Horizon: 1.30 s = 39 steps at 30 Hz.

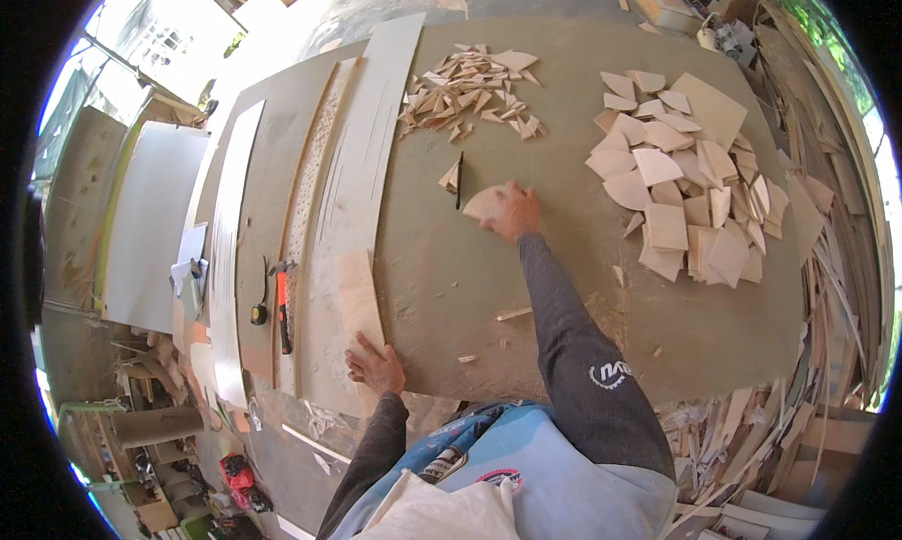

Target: The person picks up and moves small wooden scraps on a workbench by hand, shifting them between different areas and piles on the surface.

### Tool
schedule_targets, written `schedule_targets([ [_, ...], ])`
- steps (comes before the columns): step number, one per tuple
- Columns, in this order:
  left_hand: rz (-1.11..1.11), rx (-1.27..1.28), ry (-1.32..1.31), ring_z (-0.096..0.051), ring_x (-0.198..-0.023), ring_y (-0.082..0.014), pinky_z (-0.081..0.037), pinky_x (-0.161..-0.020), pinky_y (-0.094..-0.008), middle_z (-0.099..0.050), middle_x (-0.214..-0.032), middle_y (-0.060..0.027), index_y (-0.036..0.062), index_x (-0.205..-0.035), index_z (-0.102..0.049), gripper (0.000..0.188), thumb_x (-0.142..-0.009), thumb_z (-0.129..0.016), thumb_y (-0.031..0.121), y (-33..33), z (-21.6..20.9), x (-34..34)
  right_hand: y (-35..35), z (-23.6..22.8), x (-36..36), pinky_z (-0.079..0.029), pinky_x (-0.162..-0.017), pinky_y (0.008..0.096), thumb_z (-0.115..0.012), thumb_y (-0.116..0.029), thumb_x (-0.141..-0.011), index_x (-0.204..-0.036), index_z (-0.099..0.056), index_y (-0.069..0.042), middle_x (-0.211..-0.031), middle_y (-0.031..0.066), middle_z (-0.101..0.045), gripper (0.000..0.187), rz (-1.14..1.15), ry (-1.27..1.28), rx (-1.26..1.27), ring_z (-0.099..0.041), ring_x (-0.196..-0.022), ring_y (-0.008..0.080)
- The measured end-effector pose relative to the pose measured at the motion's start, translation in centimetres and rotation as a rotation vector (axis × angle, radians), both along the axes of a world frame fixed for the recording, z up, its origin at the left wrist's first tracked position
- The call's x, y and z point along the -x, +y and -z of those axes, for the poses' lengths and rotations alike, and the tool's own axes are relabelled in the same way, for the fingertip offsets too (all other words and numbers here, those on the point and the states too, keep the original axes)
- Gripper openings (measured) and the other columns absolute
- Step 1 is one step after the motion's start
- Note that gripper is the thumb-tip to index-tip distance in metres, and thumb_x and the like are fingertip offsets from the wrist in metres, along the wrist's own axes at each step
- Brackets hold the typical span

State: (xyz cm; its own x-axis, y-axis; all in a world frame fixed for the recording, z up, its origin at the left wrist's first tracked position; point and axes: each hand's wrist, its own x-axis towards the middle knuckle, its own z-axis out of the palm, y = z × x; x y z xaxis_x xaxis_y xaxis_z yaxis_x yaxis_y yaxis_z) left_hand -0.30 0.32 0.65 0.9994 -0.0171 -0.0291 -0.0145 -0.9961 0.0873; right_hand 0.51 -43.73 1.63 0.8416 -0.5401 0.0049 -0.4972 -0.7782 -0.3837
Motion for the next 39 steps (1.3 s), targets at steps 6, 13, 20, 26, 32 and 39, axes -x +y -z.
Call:
schedule_targets([
  [6, 0.051, 0.068, -0.043, -0.022, -0.144, -0.0492, -0.016, -0.112, -0.0684, -0.023, -0.153, -0.0351, 0.0178, -0.160, -0.029, 0.081, -0.091, -0.066, 0.037, 1.0, 0.2, 0.3, 0.1, 0.0, 8.3, -0.038, -0.110, 0.0518, -0.086, -0.061, -0.062, -0.130, -0.068, -0.007, -0.141, 0.0128, -0.056, 0.089, -0.211, -0.021, 0.018, -0.051, -0.123, 0.0370],
  [13, 0.193, 0.137, -0.064, -0.029, -0.136, -0.0462, -0.022, -0.108, -0.0638, -0.031, -0.147, -0.0300, 0.0204, -0.153, -0.043, 0.077, -0.085, -0.073, 0.038, 2.2, -0.5, 1.2, -7.8, -10.2, 14.5, -0.036, -0.111, 0.0536, -0.073, -0.063, -0.079, -0.144, -0.055, -0.007, -0.156, 0.0143, -0.042, 0.088, 0.362, 0.027, 0.259, -0.041, -0.137, 0.0395],
  [20, 0.463, 0.174, -0.066, -0.030, -0.133, -0.0467, -0.024, -0.106, -0.0640, -0.033, -0.144, -0.0308, 0.0221, -0.151, -0.048, 0.071, -0.087, -0.070, 0.045, -1.6, -1.4, 2.3, -6.0, -4.9, 19.8, -0.031, -0.113, 0.0614, -0.064, -0.050, -0.092, -0.150, -0.048, -0.006, -0.168, 0.0168, -0.017, 0.075, 0.630, -0.047, 0.345, -0.029, -0.145, 0.0416],
  [26, 0.545, 0.144, -0.027, -0.030, -0.133, -0.0498, -0.028, -0.103, -0.0670, -0.032, -0.146, -0.0335, 0.0244, -0.153, -0.046, 0.073, -0.088, -0.069, 0.047, -5.7, -1.9, -1.7, 8.3, 3.2, 25.2, -0.024, -0.118, 0.0589, -0.058, -0.045, -0.098, -0.148, -0.048, -0.003, -0.168, 0.0166, -0.018, 0.065, 0.495, -0.040, 0.109, -0.024, -0.148, 0.0394],
  [32, 0.578, 0.036, -0.012, -0.035, -0.128, -0.0481, -0.034, -0.101, -0.0625, -0.038, -0.136, -0.0256, 0.0272, -0.152, -0.048, 0.073, -0.085, -0.073, 0.042, -10.0, -3.0, -6.7, 9.6, 4.1, 26.4, -0.020, -0.120, 0.0559, -0.053, -0.044, -0.102, -0.148, -0.048, -0.004, -0.168, 0.0139, -0.021, 0.061, 0.539, -0.016, 0.052, -0.026, -0.148, 0.0361],
  [39, 0.664, -0.015, 0.045, -0.035, -0.126, -0.0493, -0.034, -0.100, -0.0614, -0.037, -0.136, -0.0279, 0.0236, -0.152, -0.048, 0.075, -0.084, -0.072, 0.043, -14.3, -3.9, -11.8, 9.4, 3.4, 25.9, -0.021, -0.119, 0.0550, -0.048, -0.046, -0.103, -0.149, -0.046, -0.004, -0.167, 0.0114, -0.023, 0.063, 0.543, 0.038, 0.075, -0.027, -0.145, 0.0343],
])
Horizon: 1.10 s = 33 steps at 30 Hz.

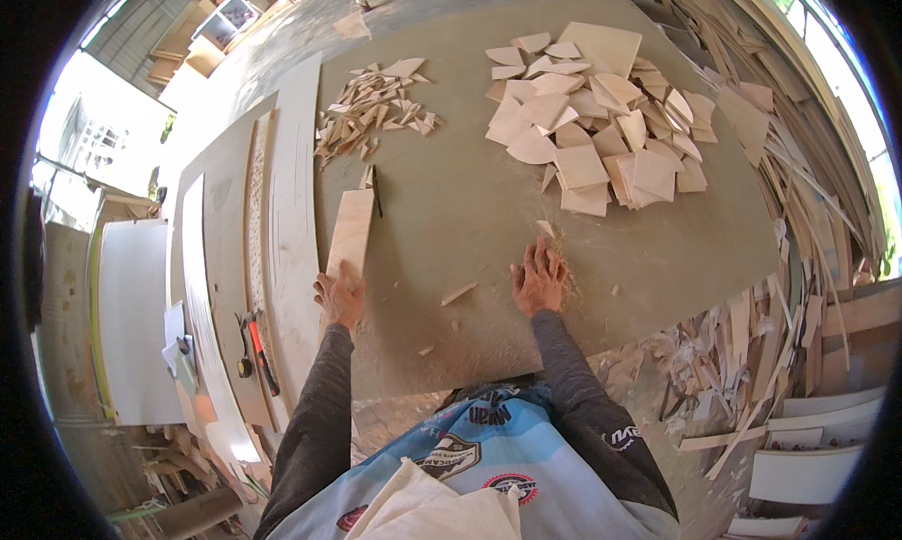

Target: The person picks up and moves small wooden scraps on a workbench by hand, shifting them between different areas and piles on the surface.

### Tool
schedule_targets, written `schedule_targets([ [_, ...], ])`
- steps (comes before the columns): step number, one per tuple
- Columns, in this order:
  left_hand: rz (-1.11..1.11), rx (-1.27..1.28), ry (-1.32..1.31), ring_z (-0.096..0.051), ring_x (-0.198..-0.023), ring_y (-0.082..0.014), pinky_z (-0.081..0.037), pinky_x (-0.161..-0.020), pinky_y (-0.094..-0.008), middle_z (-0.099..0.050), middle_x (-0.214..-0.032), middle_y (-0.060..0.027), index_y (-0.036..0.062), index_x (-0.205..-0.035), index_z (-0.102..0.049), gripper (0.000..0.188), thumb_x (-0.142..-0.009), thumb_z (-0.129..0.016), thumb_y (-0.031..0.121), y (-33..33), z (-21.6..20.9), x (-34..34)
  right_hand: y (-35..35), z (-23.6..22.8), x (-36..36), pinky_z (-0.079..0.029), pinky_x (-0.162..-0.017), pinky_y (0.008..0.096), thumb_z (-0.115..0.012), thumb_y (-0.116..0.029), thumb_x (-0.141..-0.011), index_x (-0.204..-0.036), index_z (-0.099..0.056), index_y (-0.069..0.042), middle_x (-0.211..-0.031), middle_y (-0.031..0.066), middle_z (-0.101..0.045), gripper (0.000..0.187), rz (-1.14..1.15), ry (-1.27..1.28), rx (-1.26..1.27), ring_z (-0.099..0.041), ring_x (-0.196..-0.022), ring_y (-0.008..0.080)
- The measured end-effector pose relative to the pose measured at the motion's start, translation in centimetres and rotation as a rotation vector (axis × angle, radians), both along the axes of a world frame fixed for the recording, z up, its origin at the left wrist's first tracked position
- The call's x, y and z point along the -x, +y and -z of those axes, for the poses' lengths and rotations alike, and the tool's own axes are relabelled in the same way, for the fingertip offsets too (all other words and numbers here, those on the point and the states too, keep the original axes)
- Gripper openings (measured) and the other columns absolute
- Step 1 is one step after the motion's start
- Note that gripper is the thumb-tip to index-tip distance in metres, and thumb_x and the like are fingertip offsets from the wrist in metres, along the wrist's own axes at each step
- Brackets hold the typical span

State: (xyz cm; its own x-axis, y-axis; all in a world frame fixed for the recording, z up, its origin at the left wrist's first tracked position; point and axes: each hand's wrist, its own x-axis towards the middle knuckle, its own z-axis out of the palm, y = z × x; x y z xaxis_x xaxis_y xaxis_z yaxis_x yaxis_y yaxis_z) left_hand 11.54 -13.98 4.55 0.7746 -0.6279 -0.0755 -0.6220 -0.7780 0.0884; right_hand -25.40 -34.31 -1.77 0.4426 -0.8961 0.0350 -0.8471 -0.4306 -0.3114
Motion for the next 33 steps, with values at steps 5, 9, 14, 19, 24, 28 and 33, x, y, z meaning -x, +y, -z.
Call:
schedule_targets([
  [5, 0.027, -0.045, -0.043, -0.036, -0.130, -0.0505, -0.034, -0.104, -0.0655, -0.037, -0.139, -0.0292, 0.0264, -0.151, -0.049, 0.072, -0.086, -0.072, 0.047, -5.8, -0.1, -4.6, 0.0, 0.5, 0.1, -0.023, -0.118, 0.0547, -0.047, -0.044, -0.104, -0.150, -0.045, -0.003, -0.167, 0.0103, -0.022, 0.062, 0.003, 0.014, 0.014, -0.026, -0.145, 0.0335],
  [9, 0.051, -0.071, -0.148, -0.035, -0.137, -0.0523, -0.036, -0.106, -0.0703, -0.040, -0.141, -0.0303, 0.0301, -0.150, -0.048, 0.068, -0.089, -0.069, 0.051, -12.3, -1.4, -9.3, 0.0, 0.1, -0.2, -0.025, -0.117, 0.0545, -0.048, -0.042, -0.103, -0.151, -0.044, -0.004, -0.167, 0.0091, -0.023, 0.062, 0.014, 0.029, 0.014, -0.027, -0.145, 0.0331],
  [14, -0.129, 0.088, -0.117, -0.027, -0.143, -0.0536, -0.030, -0.109, -0.0732, -0.033, -0.150, -0.0327, 0.0287, -0.150, -0.048, 0.066, -0.091, -0.065, 0.054, -19.5, -5.0, -13.6, 0.0, -0.9, -0.2, -0.027, -0.116, 0.0546, -0.051, -0.042, -0.102, -0.150, -0.045, -0.004, -0.164, 0.0089, -0.028, 0.062, 0.017, -0.014, 0.000, -0.029, -0.143, 0.0329],
  [19, -0.205, 0.259, 0.011, -0.025, -0.144, -0.0548, -0.026, -0.110, -0.0742, -0.032, -0.152, -0.0336, 0.0259, -0.150, -0.048, 0.070, -0.090, -0.063, 0.058, -20.1, -7.5, -14.5, 0.3, -1.0, -0.3, -0.027, -0.116, 0.0538, -0.053, -0.042, -0.101, -0.149, -0.047, -0.007, -0.161, 0.0069, -0.031, 0.060, 0.054, -0.019, 0.020, -0.029, -0.143, 0.0315],
  [24, -0.261, 0.315, 0.029, -0.015, -0.148, -0.0577, -0.018, -0.110, -0.0772, -0.022, -0.156, -0.0409, 0.0287, -0.155, -0.042, 0.076, -0.090, -0.058, 0.066, -11.9, -4.3, -13.5, -0.2, -1.1, -0.2, -0.026, -0.116, 0.0538, -0.051, -0.043, -0.102, -0.149, -0.046, -0.005, -0.163, 0.0061, -0.030, 0.061, 0.040, -0.051, -0.006, -0.028, -0.143, 0.0305],
  [28, -0.423, 0.278, 0.008, -0.013, -0.148, -0.0601, -0.020, -0.110, -0.0772, -0.019, -0.157, -0.0413, 0.0280, -0.157, -0.039, 0.078, -0.091, -0.059, 0.065, -1.7, -1.2, -8.3, -0.2, -0.8, -0.1, -0.025, -0.117, 0.0534, -0.049, -0.045, -0.103, -0.149, -0.046, -0.004, -0.163, 0.0060, -0.029, 0.062, 0.011, -0.053, 0.005, -0.028, -0.142, 0.0301],
  [33, -0.629, 0.115, -0.181, -0.035, -0.136, -0.0532, -0.031, -0.105, -0.0726, -0.036, -0.145, -0.0337, 0.0249, -0.154, -0.044, 0.075, -0.090, -0.064, 0.059, 9.3, 3.2, 1.0, -0.6, -0.6, 0.8, -0.027, -0.116, 0.0512, -0.048, -0.045, -0.103, -0.147, -0.049, -0.004, -0.152, 0.0099, -0.044, 0.060, -0.022, -0.088, 0.092, -0.037, -0.136, 0.0284],
])
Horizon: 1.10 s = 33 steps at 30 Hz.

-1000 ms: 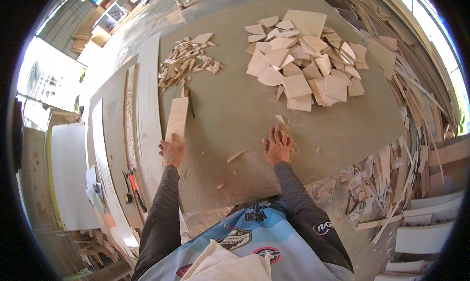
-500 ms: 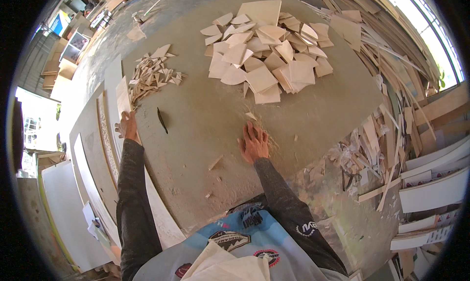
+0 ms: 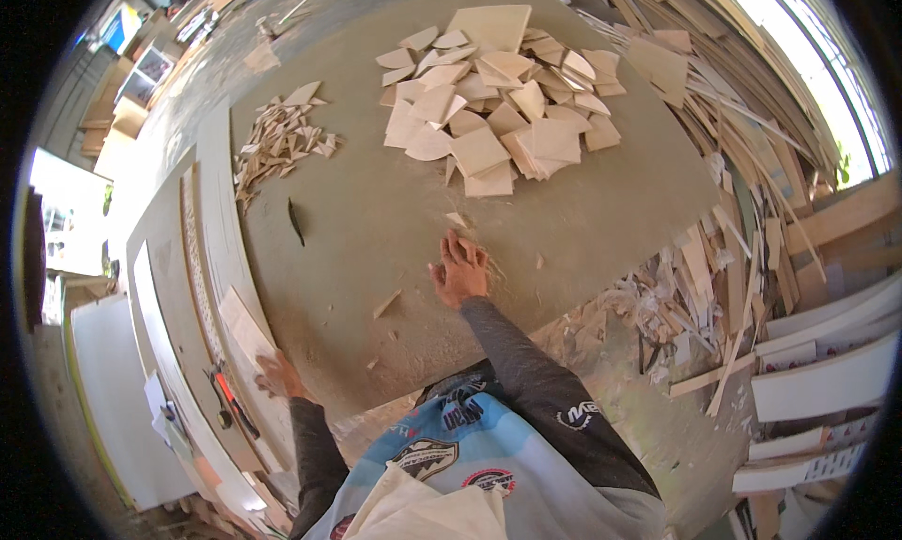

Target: The person picks up and moves small wooden scraps on a workbench by hand, shifting them between different areas and piles on the surface.

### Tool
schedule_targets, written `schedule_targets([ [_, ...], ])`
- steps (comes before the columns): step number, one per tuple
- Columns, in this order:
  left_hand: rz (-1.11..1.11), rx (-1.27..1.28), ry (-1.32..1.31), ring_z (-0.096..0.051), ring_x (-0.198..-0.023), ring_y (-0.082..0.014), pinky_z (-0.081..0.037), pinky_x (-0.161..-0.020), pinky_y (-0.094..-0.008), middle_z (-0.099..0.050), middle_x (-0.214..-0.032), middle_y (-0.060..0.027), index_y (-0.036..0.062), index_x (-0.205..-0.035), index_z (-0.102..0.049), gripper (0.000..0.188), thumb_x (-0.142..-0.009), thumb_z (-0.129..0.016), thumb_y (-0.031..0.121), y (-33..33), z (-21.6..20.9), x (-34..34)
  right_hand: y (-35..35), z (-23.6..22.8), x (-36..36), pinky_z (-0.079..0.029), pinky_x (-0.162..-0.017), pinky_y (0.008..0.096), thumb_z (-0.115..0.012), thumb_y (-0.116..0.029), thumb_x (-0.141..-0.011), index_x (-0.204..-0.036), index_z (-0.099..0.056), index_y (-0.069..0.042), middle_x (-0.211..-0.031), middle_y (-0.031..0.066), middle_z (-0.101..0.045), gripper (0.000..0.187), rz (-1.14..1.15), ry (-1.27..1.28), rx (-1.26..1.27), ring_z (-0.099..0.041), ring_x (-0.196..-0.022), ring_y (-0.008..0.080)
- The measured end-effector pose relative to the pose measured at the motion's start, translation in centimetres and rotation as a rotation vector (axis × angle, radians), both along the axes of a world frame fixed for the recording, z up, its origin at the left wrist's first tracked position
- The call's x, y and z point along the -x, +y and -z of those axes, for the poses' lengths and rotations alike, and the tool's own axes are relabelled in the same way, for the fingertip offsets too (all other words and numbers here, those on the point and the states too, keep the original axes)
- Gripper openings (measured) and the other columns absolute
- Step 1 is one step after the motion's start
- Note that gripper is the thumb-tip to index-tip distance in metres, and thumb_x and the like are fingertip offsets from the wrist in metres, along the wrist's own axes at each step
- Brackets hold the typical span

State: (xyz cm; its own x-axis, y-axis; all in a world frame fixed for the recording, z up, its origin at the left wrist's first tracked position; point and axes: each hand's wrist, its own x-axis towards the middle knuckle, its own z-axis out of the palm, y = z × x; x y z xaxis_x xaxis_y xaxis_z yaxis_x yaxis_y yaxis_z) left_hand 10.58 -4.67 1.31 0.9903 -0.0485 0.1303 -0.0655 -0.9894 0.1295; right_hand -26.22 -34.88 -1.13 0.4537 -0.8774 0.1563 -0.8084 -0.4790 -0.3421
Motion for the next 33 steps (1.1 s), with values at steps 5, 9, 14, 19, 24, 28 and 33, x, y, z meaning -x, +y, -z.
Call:
schedule_targets([
  [5, -0.170, -0.063, 0.008, -0.040, -0.131, -0.0481, -0.037, -0.101, -0.0663, -0.035, -0.147, -0.0321, 0.0184, -0.155, -0.040, 0.078, -0.092, -0.063, 0.057, 5.9, 1.5, 9.0, -6.3, -2.6, 1.1, -0.040, -0.101, 0.0482, -0.056, -0.037, -0.099, -0.114, -0.068, -0.001, -0.104, 0.0169, -0.068, 0.041, -0.113, -0.119, -0.344, -0.057, -0.111, 0.0304],
  [9, -0.275, -0.084, 0.113, -0.029, -0.142, -0.0489, -0.031, -0.109, -0.0659, -0.025, -0.154, -0.0345, 0.0150, -0.161, -0.026, 0.080, -0.098, -0.056, 0.054, 5.1, 2.9, 13.6, -16.2, -3.8, 2.7, -0.046, -0.087, 0.0470, -0.065, -0.028, -0.088, -0.087, -0.066, -0.005, -0.086, 0.0178, -0.063, 0.023, -0.245, -0.430, 0.124, -0.059, -0.103, 0.0361],
  [14, -0.423, -0.127, 0.174, -0.020, -0.150, -0.0496, -0.023, -0.116, -0.0664, -0.017, -0.160, -0.0355, 0.0122, -0.163, -0.014, 0.079, -0.103, -0.046, 0.051, 3.4, 2.9, 13.8, -25.7, -8.1, 2.7, -0.042, -0.101, 0.0551, -0.080, -0.028, -0.068, -0.121, -0.060, -0.008, -0.137, 0.0153, -0.050, 0.061, -0.299, 0.066, 0.019, -0.047, -0.128, 0.0344],
  [19, -0.497, -0.164, 0.173, -0.019, -0.151, -0.0498, -0.023, -0.117, -0.0669, -0.014, -0.161, -0.0358, 0.0115, -0.164, -0.011, 0.080, -0.103, -0.042, 0.053, 1.2, 3.6, 13.2, -29.5, -8.0, 2.5, -0.028, -0.120, 0.0593, -0.090, -0.041, -0.057, -0.154, -0.034, -0.012, -0.156, 0.0148, -0.038, 0.116, -0.378, 0.443, -0.212, -0.030, -0.147, 0.0359],
  [24, -0.558, -0.172, 0.231, -0.021, -0.150, -0.0495, -0.023, -0.117, -0.0658, -0.015, -0.162, -0.0354, 0.0120, -0.164, -0.009, 0.080, -0.103, -0.042, 0.052, -0.1, 1.9, 13.2, -28.9, -9.7, 1.6, -0.027, -0.118, 0.0629, -0.095, -0.047, -0.051, -0.149, -0.043, -0.009, -0.147, 0.0158, -0.052, 0.117, -0.341, 0.500, -0.201, -0.036, -0.143, 0.0357],
  [28, -0.574, -0.169, 0.278, -0.021, -0.151, -0.0481, -0.024, -0.118, -0.0649, -0.014, -0.163, -0.0341, 0.0125, -0.164, -0.009, 0.079, -0.104, -0.042, 0.051, -0.1, 0.4, 13.4, -27.2, -10.5, 2.4, -0.040, -0.112, 0.0449, -0.096, -0.041, -0.045, -0.138, -0.059, -0.006, -0.135, 0.0159, -0.061, 0.105, -0.357, 0.291, -0.092, -0.047, -0.126, 0.0354],
  [33, -0.575, -0.113, 0.223, -0.021, -0.152, -0.0464, -0.022, -0.118, -0.0644, -0.015, -0.164, -0.0327, 0.0152, -0.165, -0.011, 0.078, -0.103, -0.043, 0.053, 0.4, 1.9, 13.0, -25.7, -11.3, 4.2, -0.034, -0.112, 0.0554, -0.093, -0.050, -0.054, -0.138, -0.054, -0.003, -0.135, 0.0173, -0.059, 0.103, -0.193, 0.128, -0.117, -0.049, -0.129, 0.0352],
])
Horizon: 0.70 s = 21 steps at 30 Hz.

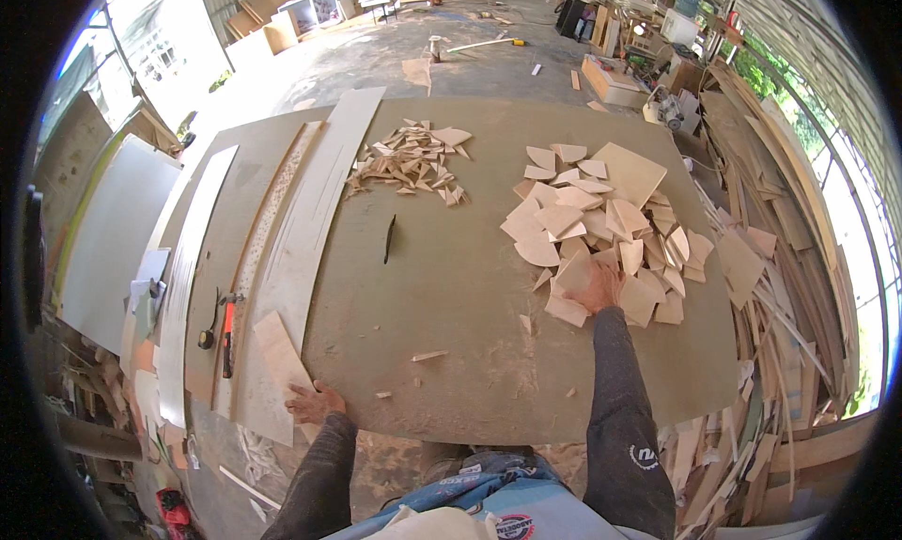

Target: The person picks up and moves small wooden scraps on a workbench by hand, shifting them between different areas and piles on the surface.

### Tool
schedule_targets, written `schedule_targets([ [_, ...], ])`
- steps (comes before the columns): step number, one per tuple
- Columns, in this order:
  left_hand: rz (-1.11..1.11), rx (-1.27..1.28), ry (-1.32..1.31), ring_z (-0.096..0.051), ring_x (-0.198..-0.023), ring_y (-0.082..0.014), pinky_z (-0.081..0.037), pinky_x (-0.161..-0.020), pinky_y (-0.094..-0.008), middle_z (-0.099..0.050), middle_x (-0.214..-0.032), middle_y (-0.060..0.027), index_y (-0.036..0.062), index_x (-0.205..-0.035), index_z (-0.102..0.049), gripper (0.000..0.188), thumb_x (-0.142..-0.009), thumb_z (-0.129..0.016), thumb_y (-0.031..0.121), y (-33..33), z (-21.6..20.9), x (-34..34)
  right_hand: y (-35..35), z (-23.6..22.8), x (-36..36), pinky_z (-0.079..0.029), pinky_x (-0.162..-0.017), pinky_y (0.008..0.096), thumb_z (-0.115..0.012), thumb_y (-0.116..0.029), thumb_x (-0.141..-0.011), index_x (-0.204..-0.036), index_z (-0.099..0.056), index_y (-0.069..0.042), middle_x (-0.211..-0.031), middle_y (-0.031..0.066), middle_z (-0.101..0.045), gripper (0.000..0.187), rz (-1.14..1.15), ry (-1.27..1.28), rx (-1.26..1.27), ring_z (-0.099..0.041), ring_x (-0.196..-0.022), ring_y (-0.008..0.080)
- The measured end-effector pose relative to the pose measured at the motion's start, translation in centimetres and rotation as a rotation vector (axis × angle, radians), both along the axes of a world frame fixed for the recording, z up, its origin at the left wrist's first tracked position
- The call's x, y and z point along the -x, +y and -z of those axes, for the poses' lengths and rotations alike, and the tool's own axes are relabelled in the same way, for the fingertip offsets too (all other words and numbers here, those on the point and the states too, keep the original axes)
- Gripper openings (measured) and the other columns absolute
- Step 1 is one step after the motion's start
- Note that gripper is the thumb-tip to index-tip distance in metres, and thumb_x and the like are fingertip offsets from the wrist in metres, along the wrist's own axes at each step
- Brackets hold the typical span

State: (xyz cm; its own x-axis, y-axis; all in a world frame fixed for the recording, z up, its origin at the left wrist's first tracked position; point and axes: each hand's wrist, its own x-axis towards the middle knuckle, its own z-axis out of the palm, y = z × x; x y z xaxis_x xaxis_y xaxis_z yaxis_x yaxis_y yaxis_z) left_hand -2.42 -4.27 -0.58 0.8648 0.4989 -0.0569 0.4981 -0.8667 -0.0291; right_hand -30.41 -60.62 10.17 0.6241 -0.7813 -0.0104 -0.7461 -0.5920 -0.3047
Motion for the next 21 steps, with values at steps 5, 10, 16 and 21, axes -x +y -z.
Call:
schedule_targets([
  [5, -0.032, 0.045, -0.057, -0.020, -0.152, -0.0451, -0.024, -0.118, -0.0635, -0.017, -0.163, -0.0321, 0.0201, -0.165, -0.013, 0.078, -0.102, -0.043, 0.055, 0.2, -0.2, 0.3, 3.3, 0.7, 0.1, -0.036, -0.109, 0.0470, -0.086, -0.065, -0.061, -0.133, -0.055, 0.002, -0.118, 0.0192, -0.065, 0.103, 0.134, -0.410, 0.222, -0.058, -0.113, 0.0361],
  [10, -0.055, -0.018, -0.054, -0.022, -0.152, -0.0449, -0.028, -0.116, -0.0639, -0.019, -0.162, -0.0316, 0.0201, -0.164, -0.014, 0.079, -0.102, -0.043, 0.058, 0.4, 0.3, 0.0, 10.6, 1.9, -4.7, -0.048, -0.095, 0.0500, -0.071, -0.084, -0.068, -0.132, -0.054, 0.006, -0.118, 0.0240, -0.063, 0.112, 0.059, -0.329, -0.081, -0.059, -0.112, 0.0370],
  [16, -0.030, -0.032, -0.026, -0.024, -0.150, -0.0457, -0.027, -0.116, -0.0648, -0.021, -0.161, -0.0319, 0.0192, -0.164, -0.014, 0.080, -0.101, -0.043, 0.059, -0.3, 0.1, -0.2, 17.3, 4.3, -12.7, -0.050, -0.097, 0.0507, -0.057, -0.092, -0.071, -0.137, -0.052, 0.010, -0.127, 0.0282, -0.059, 0.122, 0.153, -0.063, -0.290, -0.061, -0.116, 0.0415],
  [21, -0.046, 0.021, -0.046, -0.021, -0.151, -0.0464, -0.021, -0.118, -0.0653, -0.019, -0.162, -0.0322, 0.0188, -0.165, -0.012, 0.082, -0.101, -0.044, 0.059, 0.7, 1.1, -0.5, 21.0, 2.4, -17.2, -0.047, -0.102, 0.0523, -0.052, -0.092, -0.076, -0.144, -0.049, 0.006, -0.141, 0.0309, -0.051, 0.119, 0.188, 0.073, -0.505, -0.059, -0.122, 0.0438],
])
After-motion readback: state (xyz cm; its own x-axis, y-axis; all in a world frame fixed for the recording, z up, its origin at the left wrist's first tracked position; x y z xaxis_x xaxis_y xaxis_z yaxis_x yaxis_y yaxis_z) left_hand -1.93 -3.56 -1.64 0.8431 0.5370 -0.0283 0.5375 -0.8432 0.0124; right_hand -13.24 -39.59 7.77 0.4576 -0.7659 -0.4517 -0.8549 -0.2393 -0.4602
